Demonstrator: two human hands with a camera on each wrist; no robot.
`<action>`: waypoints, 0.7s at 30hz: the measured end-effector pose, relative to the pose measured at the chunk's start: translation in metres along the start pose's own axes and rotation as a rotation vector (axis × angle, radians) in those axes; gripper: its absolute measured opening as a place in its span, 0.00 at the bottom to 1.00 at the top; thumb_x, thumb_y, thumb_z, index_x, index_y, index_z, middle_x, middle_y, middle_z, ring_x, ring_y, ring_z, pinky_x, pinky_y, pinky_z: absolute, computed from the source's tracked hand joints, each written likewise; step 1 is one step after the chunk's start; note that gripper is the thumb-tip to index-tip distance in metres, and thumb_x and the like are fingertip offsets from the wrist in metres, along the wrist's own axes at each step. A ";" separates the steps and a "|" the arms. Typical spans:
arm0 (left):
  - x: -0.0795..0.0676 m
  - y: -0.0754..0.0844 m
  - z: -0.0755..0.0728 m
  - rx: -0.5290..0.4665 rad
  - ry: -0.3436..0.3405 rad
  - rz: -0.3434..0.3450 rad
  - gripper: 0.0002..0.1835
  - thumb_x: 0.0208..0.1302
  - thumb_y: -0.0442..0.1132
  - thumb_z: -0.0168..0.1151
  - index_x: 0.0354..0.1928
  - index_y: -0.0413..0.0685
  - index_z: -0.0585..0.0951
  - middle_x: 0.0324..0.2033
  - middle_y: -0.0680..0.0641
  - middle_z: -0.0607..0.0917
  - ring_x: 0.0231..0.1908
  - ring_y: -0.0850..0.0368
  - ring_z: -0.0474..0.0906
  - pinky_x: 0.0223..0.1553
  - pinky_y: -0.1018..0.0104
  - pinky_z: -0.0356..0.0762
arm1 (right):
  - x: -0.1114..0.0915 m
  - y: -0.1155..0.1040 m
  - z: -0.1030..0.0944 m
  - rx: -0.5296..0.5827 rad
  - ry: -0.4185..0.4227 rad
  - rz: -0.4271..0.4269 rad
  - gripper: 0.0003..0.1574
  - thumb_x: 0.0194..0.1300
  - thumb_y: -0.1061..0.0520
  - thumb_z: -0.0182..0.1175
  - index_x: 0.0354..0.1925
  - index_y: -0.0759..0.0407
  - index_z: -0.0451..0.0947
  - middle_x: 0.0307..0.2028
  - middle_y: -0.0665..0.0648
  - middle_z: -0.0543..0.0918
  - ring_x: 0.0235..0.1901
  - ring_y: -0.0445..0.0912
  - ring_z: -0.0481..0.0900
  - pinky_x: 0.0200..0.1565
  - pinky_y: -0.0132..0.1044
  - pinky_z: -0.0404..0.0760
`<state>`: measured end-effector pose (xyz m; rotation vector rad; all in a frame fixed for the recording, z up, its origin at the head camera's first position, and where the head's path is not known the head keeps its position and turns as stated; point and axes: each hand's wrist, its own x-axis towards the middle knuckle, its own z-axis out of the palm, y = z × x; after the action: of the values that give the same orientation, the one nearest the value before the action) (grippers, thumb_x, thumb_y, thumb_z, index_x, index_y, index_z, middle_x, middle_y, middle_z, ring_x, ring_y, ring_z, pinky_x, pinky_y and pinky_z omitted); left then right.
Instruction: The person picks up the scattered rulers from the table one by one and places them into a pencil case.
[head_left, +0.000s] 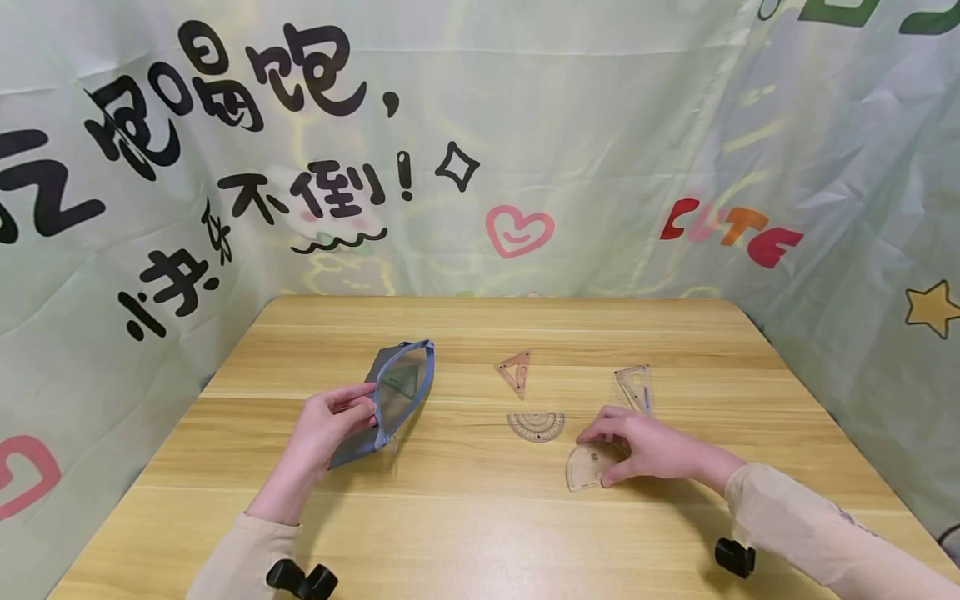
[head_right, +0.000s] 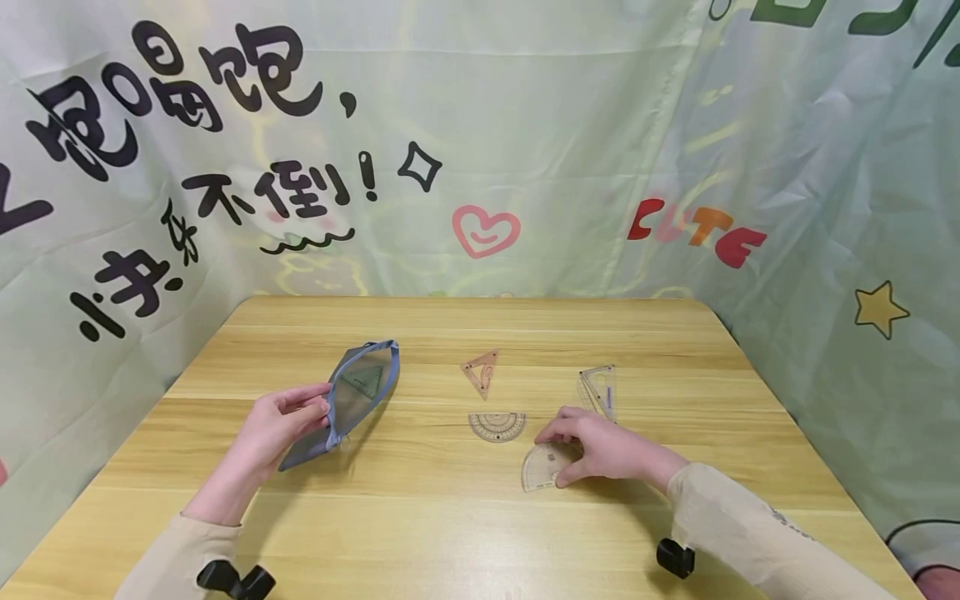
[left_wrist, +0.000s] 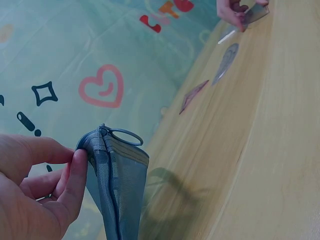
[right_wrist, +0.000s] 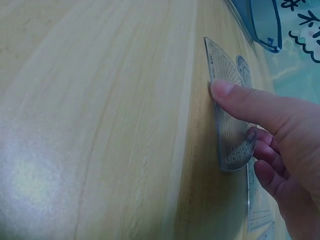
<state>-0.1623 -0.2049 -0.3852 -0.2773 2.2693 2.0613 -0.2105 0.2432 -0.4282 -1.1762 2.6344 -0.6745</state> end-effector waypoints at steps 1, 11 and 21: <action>0.000 0.000 0.000 -0.002 0.001 -0.001 0.25 0.67 0.28 0.59 0.65 0.28 0.71 0.30 0.58 0.81 0.31 0.70 0.81 0.39 0.79 0.85 | 0.000 0.000 0.000 -0.002 0.004 -0.003 0.34 0.50 0.40 0.74 0.55 0.48 0.81 0.44 0.45 0.79 0.38 0.35 0.70 0.37 0.26 0.75; 0.001 -0.001 0.000 -0.008 0.000 -0.007 0.25 0.67 0.28 0.59 0.65 0.28 0.71 0.31 0.58 0.81 0.31 0.70 0.81 0.39 0.78 0.85 | 0.001 0.002 0.001 -0.038 0.037 -0.047 0.35 0.50 0.39 0.73 0.55 0.48 0.81 0.38 0.43 0.78 0.32 0.35 0.67 0.31 0.23 0.71; 0.001 -0.002 -0.001 -0.004 0.000 -0.003 0.25 0.67 0.28 0.59 0.65 0.28 0.71 0.31 0.59 0.81 0.31 0.70 0.81 0.39 0.79 0.85 | 0.003 0.001 -0.007 -0.009 -0.014 -0.037 0.26 0.58 0.49 0.70 0.56 0.47 0.81 0.36 0.44 0.77 0.33 0.35 0.69 0.31 0.26 0.74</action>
<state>-0.1625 -0.2057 -0.3873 -0.2805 2.2644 2.0644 -0.2158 0.2442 -0.4224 -1.2311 2.6126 -0.6591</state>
